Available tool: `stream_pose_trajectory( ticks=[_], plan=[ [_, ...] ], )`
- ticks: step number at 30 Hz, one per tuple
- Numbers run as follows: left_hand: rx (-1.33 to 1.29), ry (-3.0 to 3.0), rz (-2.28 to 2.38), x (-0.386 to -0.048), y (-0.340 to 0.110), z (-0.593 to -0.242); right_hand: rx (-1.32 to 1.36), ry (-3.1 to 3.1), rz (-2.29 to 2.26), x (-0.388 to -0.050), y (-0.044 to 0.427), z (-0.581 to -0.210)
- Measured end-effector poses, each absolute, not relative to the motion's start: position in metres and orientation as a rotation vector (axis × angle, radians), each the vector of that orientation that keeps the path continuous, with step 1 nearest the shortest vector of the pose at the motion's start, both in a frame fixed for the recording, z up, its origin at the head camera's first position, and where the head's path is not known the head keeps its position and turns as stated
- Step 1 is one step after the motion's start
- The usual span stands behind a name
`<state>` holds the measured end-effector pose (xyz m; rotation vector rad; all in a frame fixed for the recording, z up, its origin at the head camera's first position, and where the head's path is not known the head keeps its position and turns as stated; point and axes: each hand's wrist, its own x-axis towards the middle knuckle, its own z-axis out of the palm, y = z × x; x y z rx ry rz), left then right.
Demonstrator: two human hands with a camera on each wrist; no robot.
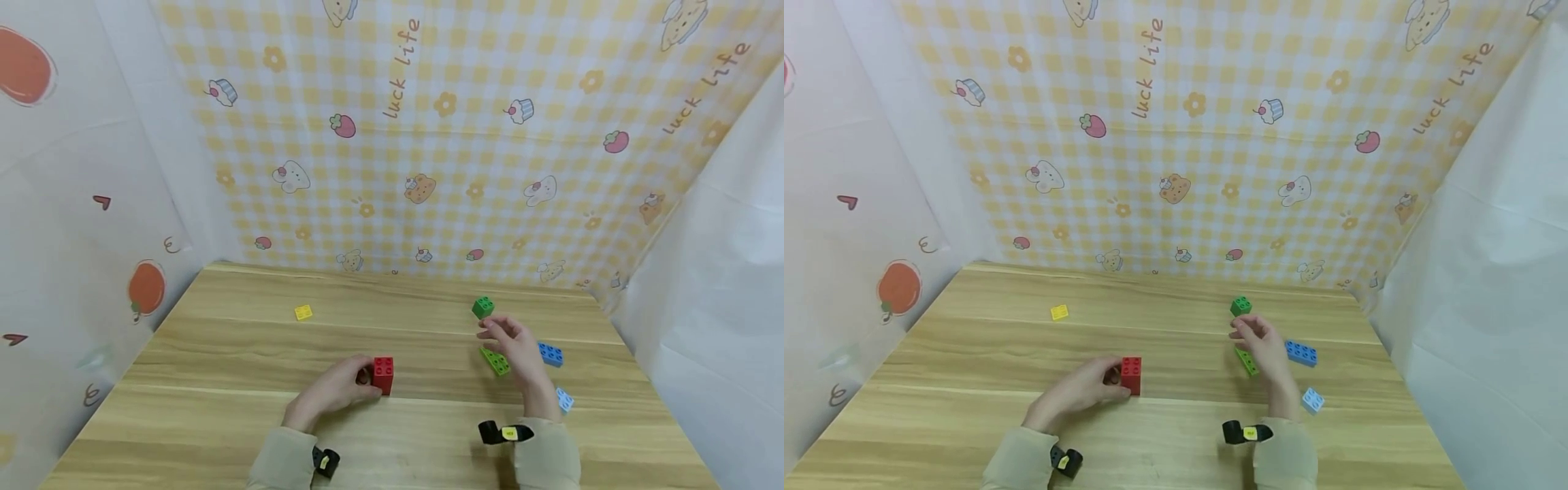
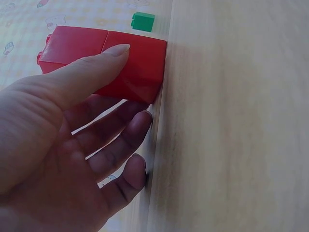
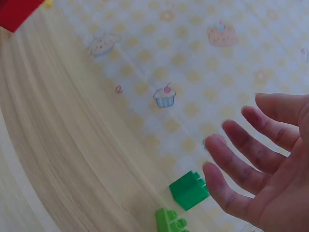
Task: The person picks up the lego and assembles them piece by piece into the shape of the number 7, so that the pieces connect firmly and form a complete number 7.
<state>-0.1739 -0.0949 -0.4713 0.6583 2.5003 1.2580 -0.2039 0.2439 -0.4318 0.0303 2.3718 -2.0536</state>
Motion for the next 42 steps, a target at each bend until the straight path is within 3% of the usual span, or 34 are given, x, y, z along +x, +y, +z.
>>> stream_pose_trajectory(
  ticks=[8,19,31,42],
  plan=[
    [0.648,2.491,1.259,-0.174,-0.096,-0.471,0.228,2.321,-2.025,-0.24,0.264,-0.436],
    [0.654,2.474,1.292,-0.174,-0.094,-0.469,0.303,2.567,-1.749,-0.281,0.275,-0.441],
    [0.651,2.481,1.269,-0.175,-0.095,-0.47,0.317,2.568,-1.643,-0.303,0.274,-0.455],
    [0.648,2.48,1.276,-0.174,-0.096,-0.472,0.155,2.632,-1.389,-0.308,0.273,-0.457]
  ],
)
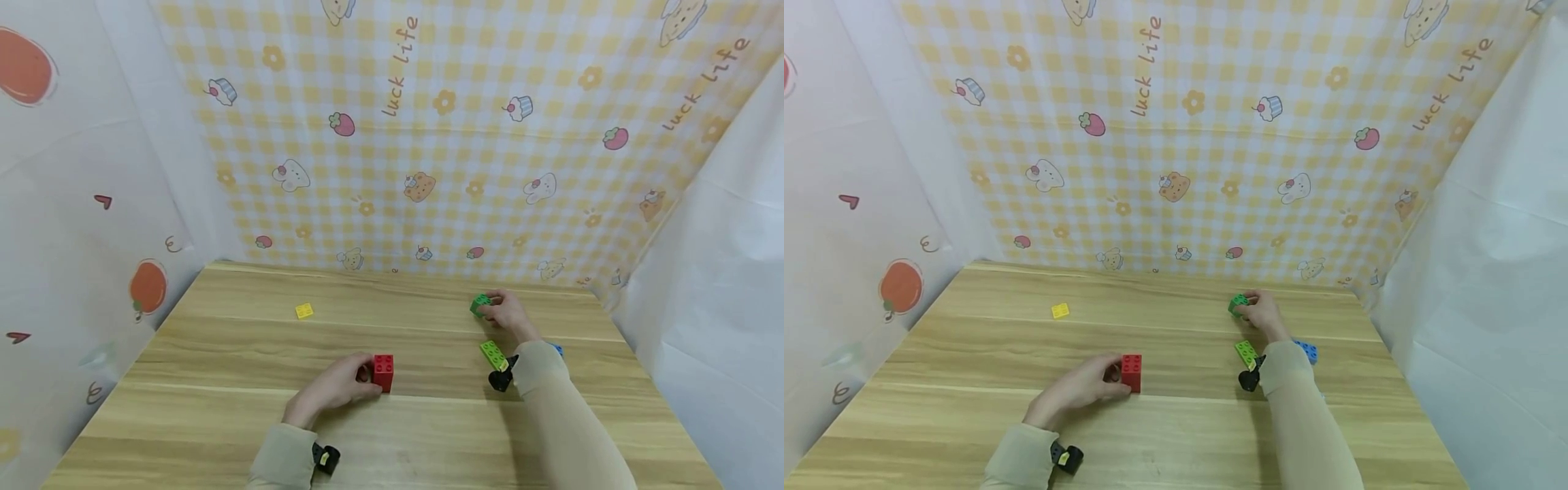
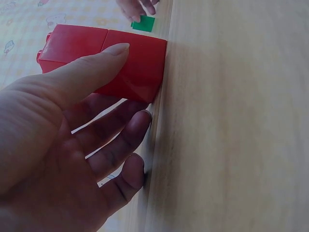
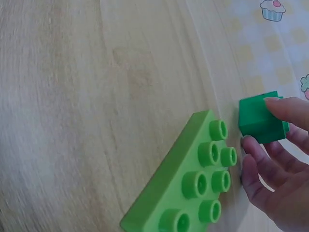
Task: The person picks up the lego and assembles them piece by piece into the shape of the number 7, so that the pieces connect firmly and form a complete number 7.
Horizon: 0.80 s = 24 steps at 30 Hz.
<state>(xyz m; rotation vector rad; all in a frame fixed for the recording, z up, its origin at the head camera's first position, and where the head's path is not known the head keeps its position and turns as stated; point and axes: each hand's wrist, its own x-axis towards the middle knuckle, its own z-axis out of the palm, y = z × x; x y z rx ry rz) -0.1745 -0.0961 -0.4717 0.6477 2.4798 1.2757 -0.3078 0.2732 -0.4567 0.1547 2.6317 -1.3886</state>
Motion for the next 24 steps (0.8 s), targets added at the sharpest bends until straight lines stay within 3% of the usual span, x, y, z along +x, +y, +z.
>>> stream_pose_trajectory(
  ticks=[24],
  plan=[
    [0.649,2.477,1.274,-0.175,-0.096,-0.471,-0.273,2.665,-1.279,-0.297,0.233,-0.419]
  ],
)
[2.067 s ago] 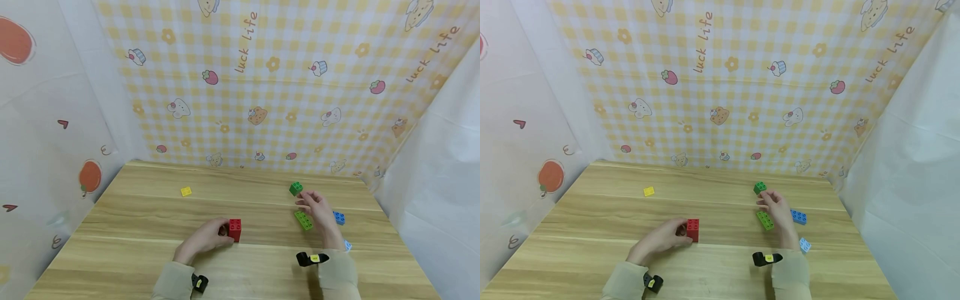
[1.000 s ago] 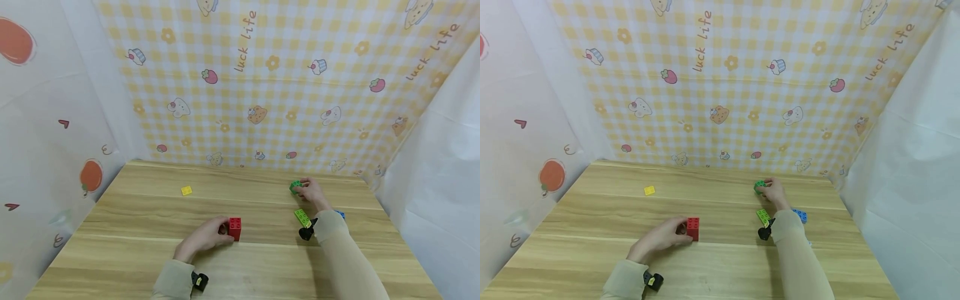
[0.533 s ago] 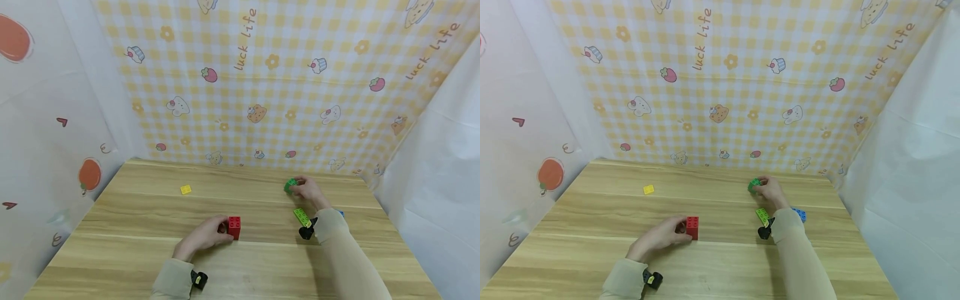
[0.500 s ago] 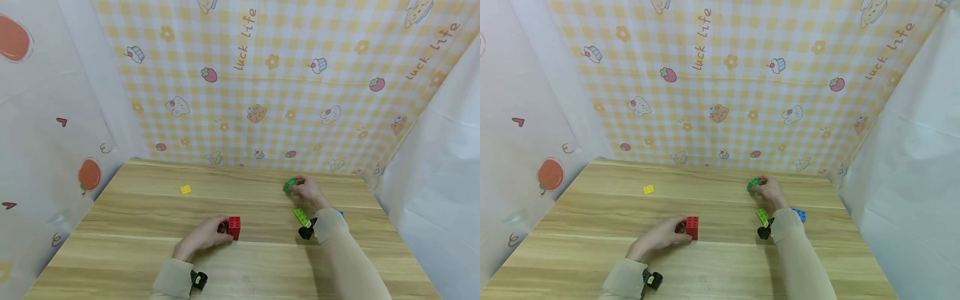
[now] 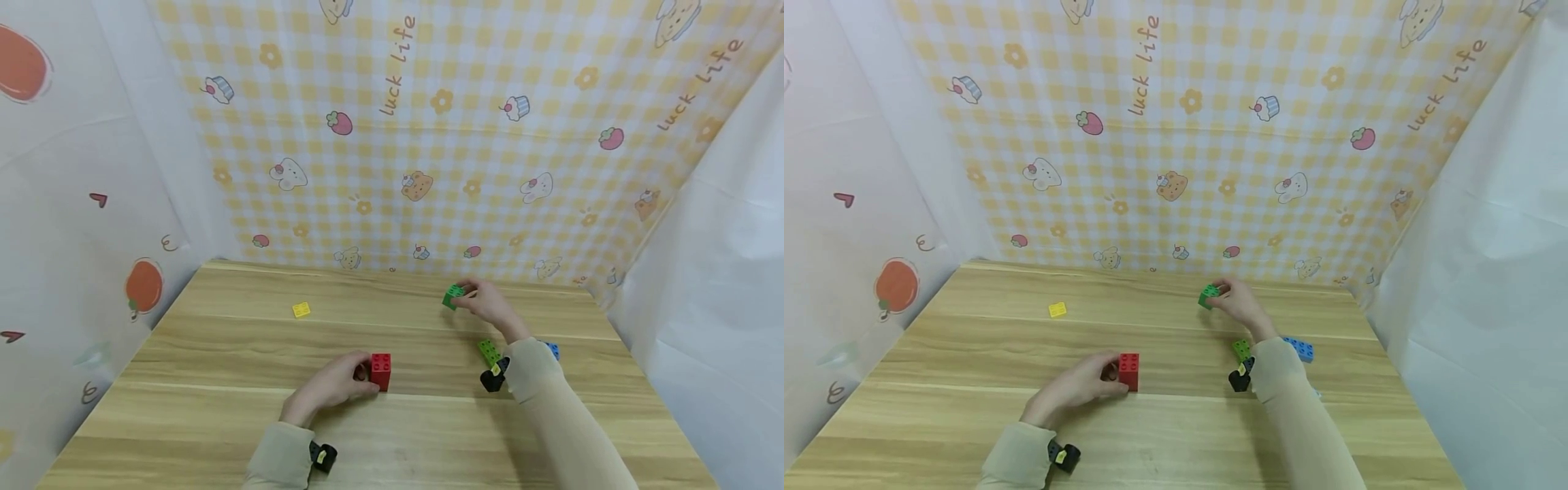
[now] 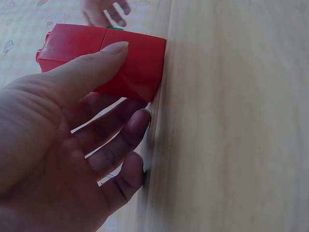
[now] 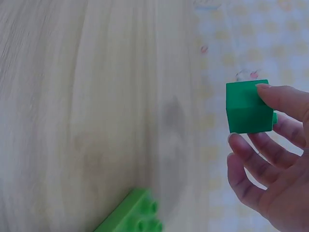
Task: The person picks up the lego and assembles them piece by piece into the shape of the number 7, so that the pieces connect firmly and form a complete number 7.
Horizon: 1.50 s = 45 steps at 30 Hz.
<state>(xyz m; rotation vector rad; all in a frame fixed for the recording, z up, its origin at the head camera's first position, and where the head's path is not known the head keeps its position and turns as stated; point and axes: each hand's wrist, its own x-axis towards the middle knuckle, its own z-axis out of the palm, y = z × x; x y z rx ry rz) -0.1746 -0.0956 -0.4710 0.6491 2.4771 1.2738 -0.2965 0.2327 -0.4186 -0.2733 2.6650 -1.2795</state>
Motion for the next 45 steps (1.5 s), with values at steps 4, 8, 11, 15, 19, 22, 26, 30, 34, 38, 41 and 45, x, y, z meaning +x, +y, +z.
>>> stream_pose_trajectory(
  ticks=[4,8,11,15,19,22,26,30,34,38,41,45],
  plan=[
    [0.646,2.479,1.272,-0.174,-0.096,-0.47,-0.359,2.704,-1.252,-0.29,0.219,-0.411],
    [0.645,2.479,1.273,-0.174,-0.096,-0.469,-0.425,2.715,-1.266,-0.281,0.206,-0.402],
    [0.643,2.479,1.278,-0.174,-0.096,-0.469,-0.483,2.708,-1.277,-0.273,0.195,-0.394],
    [0.639,2.472,1.282,-0.173,-0.096,-0.47,-0.577,2.703,-1.271,-0.263,0.183,-0.384],
    [0.664,2.476,1.268,-0.174,-0.094,-0.472,-0.658,2.714,-1.273,-0.248,0.175,-0.38],
    [0.682,2.472,1.263,-0.174,-0.091,-0.475,-0.693,2.715,-1.298,-0.236,0.171,-0.38],
    [0.678,2.449,1.284,-0.175,-0.09,-0.478,-0.72,2.696,-1.353,-0.222,0.162,-0.382],
    [0.66,2.44,1.297,-0.175,-0.092,-0.478,-0.755,2.671,-1.368,-0.213,0.151,-0.388],
    [0.667,2.453,1.296,-0.176,-0.095,-0.477,-0.805,2.631,-1.377,-0.207,0.141,-0.396],
    [0.672,2.461,1.287,-0.177,-0.097,-0.476,-0.831,2.597,-1.4,-0.203,0.134,-0.403],
    [0.678,2.454,1.29,-0.177,-0.098,-0.475,-0.829,2.566,-1.431,-0.199,0.131,-0.406],
    [0.674,2.447,1.297,-0.177,-0.097,-0.474,-0.819,2.534,-1.453,-0.195,0.128,-0.408]
  ],
)
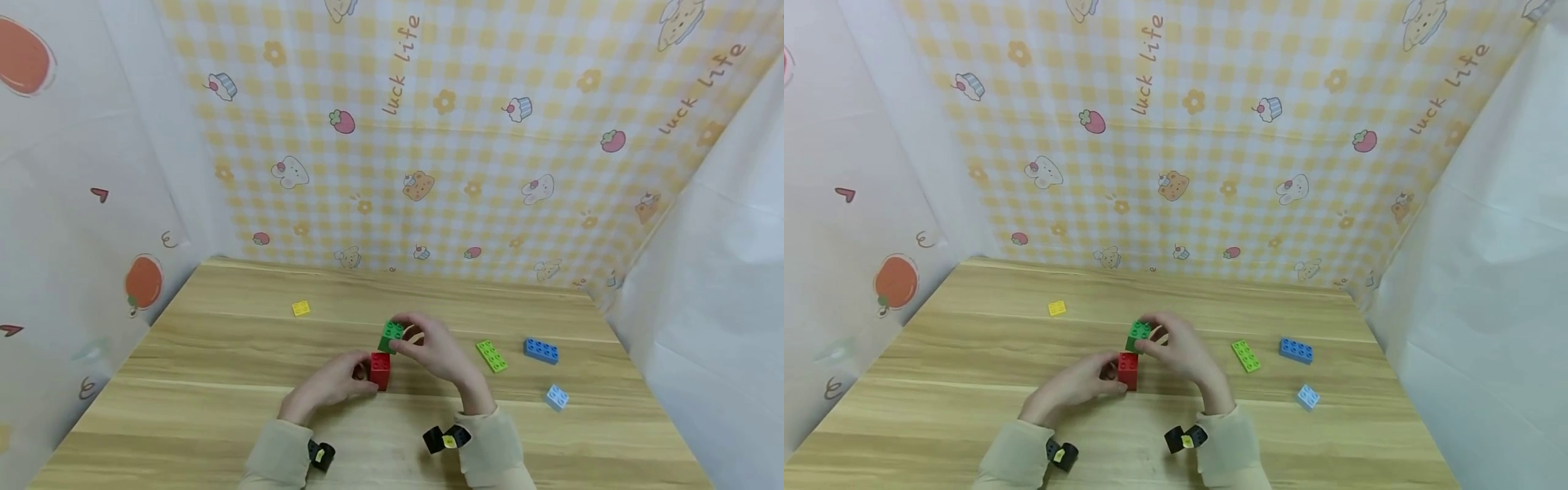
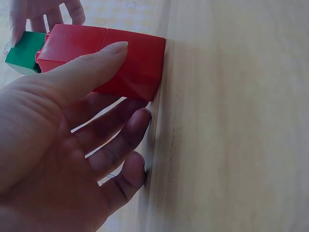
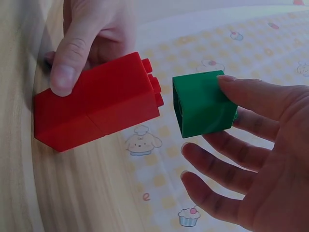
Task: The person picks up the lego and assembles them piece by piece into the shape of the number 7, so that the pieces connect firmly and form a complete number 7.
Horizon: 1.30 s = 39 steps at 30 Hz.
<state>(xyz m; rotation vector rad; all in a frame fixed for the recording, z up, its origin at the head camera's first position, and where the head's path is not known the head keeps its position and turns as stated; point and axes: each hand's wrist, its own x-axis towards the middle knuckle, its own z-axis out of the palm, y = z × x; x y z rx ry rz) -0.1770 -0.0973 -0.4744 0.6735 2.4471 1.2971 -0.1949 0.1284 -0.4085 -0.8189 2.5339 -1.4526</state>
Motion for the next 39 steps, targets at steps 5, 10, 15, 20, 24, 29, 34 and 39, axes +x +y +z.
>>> stream_pose_trajectory(
  ticks=[5,10,15,20,24,29,34,39],
  plan=[
    [0.68,2.459,1.289,-0.177,-0.097,-0.473,-0.823,2.538,-1.392,-0.192,0.126,-0.409],
    [0.708,2.471,1.28,-0.176,-0.097,-0.473,-0.855,2.54,-1.351,-0.188,0.124,-0.406],
    [0.7,2.473,1.279,-0.175,-0.099,-0.473,-0.883,2.536,-1.313,-0.184,0.122,-0.404],
    [0.697,2.464,1.284,-0.175,-0.099,-0.474,-0.892,2.513,-1.314,-0.183,0.119,-0.408],
    [0.704,2.46,1.278,-0.178,-0.097,-0.473,-0.899,2.498,-1.331,-0.183,0.121,-0.408],
    [0.693,2.457,1.275,-0.179,-0.097,-0.472,-0.91,2.485,-1.348,-0.184,0.122,-0.41],
    [0.691,2.465,1.265,-0.179,-0.097,-0.473,-0.923,2.471,-1.378,-0.186,0.123,-0.414],
    [0.691,2.455,1.269,-0.178,-0.097,-0.474,-0.944,2.449,-1.401,-0.188,0.124,-0.418]
  ],
)
